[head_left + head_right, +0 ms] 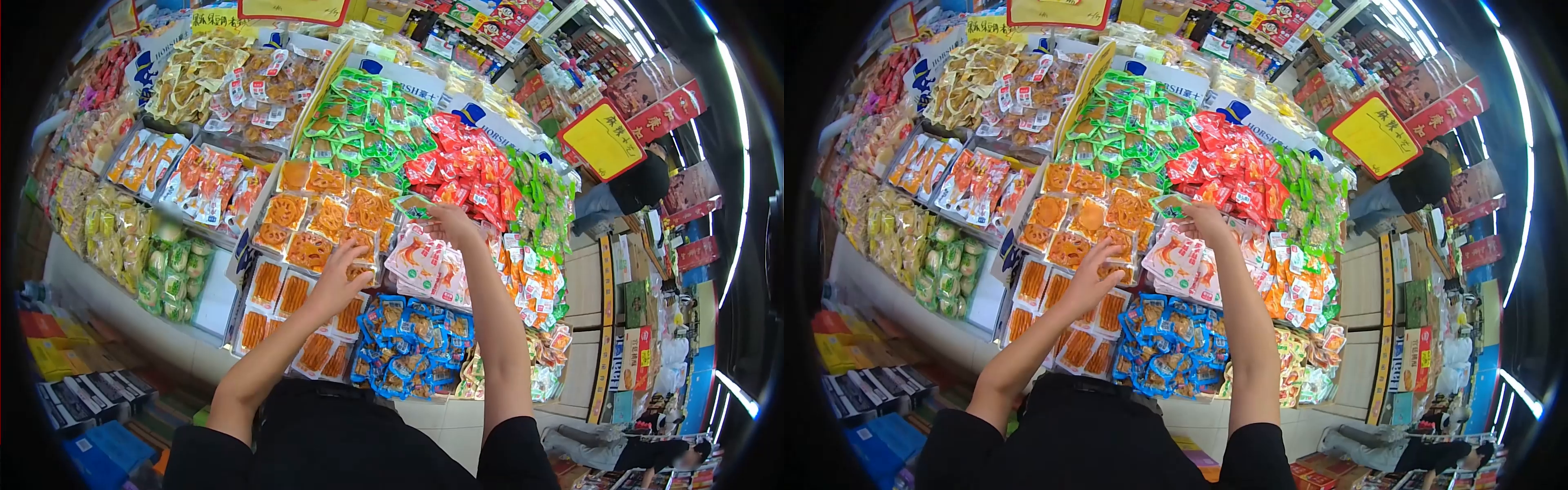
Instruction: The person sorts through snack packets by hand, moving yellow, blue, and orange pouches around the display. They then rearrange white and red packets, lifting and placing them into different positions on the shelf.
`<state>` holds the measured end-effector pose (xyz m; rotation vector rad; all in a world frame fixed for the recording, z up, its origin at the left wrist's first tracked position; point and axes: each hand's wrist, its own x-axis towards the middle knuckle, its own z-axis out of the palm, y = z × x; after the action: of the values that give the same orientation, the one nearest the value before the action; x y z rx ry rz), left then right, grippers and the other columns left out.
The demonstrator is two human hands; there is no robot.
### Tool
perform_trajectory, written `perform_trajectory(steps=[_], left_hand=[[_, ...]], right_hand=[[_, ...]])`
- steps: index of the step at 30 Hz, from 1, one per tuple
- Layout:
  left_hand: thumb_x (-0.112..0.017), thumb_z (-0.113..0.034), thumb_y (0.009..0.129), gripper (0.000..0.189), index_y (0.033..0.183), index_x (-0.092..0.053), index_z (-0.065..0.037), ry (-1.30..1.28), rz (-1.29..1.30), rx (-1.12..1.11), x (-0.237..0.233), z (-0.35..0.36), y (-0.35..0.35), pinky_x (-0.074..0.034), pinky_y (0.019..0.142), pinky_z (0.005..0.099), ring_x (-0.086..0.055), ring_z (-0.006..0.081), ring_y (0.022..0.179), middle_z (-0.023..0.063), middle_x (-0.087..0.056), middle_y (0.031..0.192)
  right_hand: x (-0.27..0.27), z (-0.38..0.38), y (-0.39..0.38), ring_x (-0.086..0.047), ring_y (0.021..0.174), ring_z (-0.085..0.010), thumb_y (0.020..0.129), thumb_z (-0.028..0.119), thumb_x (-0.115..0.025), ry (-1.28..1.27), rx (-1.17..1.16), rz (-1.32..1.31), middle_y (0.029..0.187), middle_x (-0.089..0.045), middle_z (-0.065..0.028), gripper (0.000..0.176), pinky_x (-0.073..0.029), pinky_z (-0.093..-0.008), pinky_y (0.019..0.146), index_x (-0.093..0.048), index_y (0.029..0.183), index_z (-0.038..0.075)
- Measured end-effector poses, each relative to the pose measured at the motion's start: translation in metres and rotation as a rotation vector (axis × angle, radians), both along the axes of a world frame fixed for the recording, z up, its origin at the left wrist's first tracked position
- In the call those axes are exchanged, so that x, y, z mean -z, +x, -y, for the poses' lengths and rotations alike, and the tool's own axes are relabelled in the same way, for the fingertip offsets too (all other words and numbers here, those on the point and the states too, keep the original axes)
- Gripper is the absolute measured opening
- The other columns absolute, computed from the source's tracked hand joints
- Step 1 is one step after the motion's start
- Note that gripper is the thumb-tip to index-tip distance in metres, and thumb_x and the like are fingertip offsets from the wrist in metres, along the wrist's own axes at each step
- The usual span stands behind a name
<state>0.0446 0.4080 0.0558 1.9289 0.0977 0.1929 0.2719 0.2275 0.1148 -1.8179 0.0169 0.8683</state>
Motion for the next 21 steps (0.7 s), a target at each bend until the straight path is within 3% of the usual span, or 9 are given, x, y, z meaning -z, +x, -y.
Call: perform_trajectory(steps=[6, 8, 10, 14, 16, 17, 18, 21], left_hand=[[-0.063, -0.028, 0.086, 0.051, 0.129, -0.048, -0.007, -0.024, -0.020, -0.030, 0.009, -0.015, 0.011, -0.025, 0.109, 0.0422, -0.028, 0.0339, 0.135, 0.0184, -0.031, 0.145], [-0.063, -0.028, 0.086, 0.050, 0.129, -0.048, -0.007, -0.029, -0.043, -0.040, 0.009, -0.019, 0.012, -0.026, 0.109, 0.0420, -0.028, 0.0340, 0.135, 0.0185, -0.031, 0.145], [-0.063, -0.028, 0.086, 0.050, 0.129, -0.048, -0.006, -0.039, -0.037, -0.048, 0.009, -0.021, 0.012, -0.027, 0.109, 0.0420, -0.029, 0.0344, 0.135, 0.0189, -0.032, 0.144], [-0.063, -0.027, 0.086, 0.050, 0.128, -0.048, -0.004, -0.028, -0.022, -0.038, 0.014, -0.023, 0.013, -0.027, 0.109, 0.0422, -0.029, 0.0346, 0.134, 0.0187, -0.032, 0.144], [-0.062, -0.026, 0.086, 0.048, 0.127, -0.049, -0.003, -0.019, -0.044, -0.058, 0.010, -0.022, 0.014, -0.027, 0.108, 0.0422, -0.030, 0.0340, 0.134, 0.0183, -0.033, 0.144], [-0.062, -0.026, 0.086, 0.048, 0.127, -0.049, -0.003, -0.023, -0.046, -0.057, 0.011, -0.021, 0.014, -0.027, 0.108, 0.0422, -0.030, 0.0340, 0.134, 0.0183, -0.033, 0.144], [-0.062, -0.025, 0.087, 0.046, 0.126, -0.050, -0.004, -0.013, -0.033, -0.065, 0.011, -0.021, 0.013, -0.027, 0.108, 0.0419, -0.032, 0.0336, 0.133, 0.0179, -0.035, 0.143], [-0.061, -0.022, 0.087, 0.043, 0.124, -0.052, -0.005, -0.002, -0.007, -0.081, 0.009, -0.015, 0.013, -0.028, 0.108, 0.0412, -0.034, 0.0329, 0.131, 0.0171, -0.038, 0.140]], right_hand=[[-0.007, -0.044, 0.041, -0.060, 0.067, -0.0117, 0.091, 0.023, -0.053, -0.087, -0.123, 0.007, 0.095, -0.066, -0.0080, 0.030, -0.052, -0.0249, 0.059, -0.054, 0.117, 0.006], [-0.013, -0.062, 0.068, -0.059, 0.072, -0.0118, 0.091, 0.022, -0.054, 0.102, -0.241, 0.172, 0.102, -0.064, -0.0084, 0.035, -0.052, -0.0241, 0.063, -0.053, 0.121, 0.005], [-0.036, -0.087, 0.080, -0.059, 0.078, -0.0118, 0.091, 0.023, -0.053, 0.386, -0.116, 0.152, 0.108, -0.062, -0.0078, 0.037, -0.051, -0.0245, 0.069, -0.052, 0.123, 0.004], [-0.067, -0.105, 0.080, -0.059, 0.081, -0.0116, 0.093, 0.025, -0.052, 0.232, -0.040, 0.176, 0.108, -0.063, -0.0075, 0.037, -0.050, -0.0259, 0.073, -0.052, 0.122, 0.004], [-0.062, -0.090, 0.088, -0.059, 0.073, -0.0123, 0.090, 0.027, -0.055, 0.326, -0.042, 0.339, 0.099, -0.061, -0.0083, 0.035, -0.049, -0.0254, 0.064, -0.055, 0.117, 0.004], [-0.057, -0.077, 0.087, -0.060, 0.077, -0.0119, 0.091, 0.034, -0.055, 0.276, -0.044, 0.385, 0.097, -0.065, -0.0067, 0.036, -0.050, -0.0265, 0.068, -0.057, 0.108, 0.003], [-0.046, -0.060, 0.090, -0.060, 0.077, -0.0119, 0.091, 0.034, -0.055, 0.273, -0.041, 0.383, 0.097, -0.065, -0.0067, 0.036, -0.050, -0.0265, 0.068, -0.057, 0.108, 0.003], [-0.004, -0.005, 0.095, -0.060, 0.062, -0.0119, 0.086, 0.037, -0.059, -0.048, -0.095, 0.174, 0.078, -0.062, -0.0051, 0.034, -0.048, -0.0256, 0.053, -0.060, 0.096, 0.004]])
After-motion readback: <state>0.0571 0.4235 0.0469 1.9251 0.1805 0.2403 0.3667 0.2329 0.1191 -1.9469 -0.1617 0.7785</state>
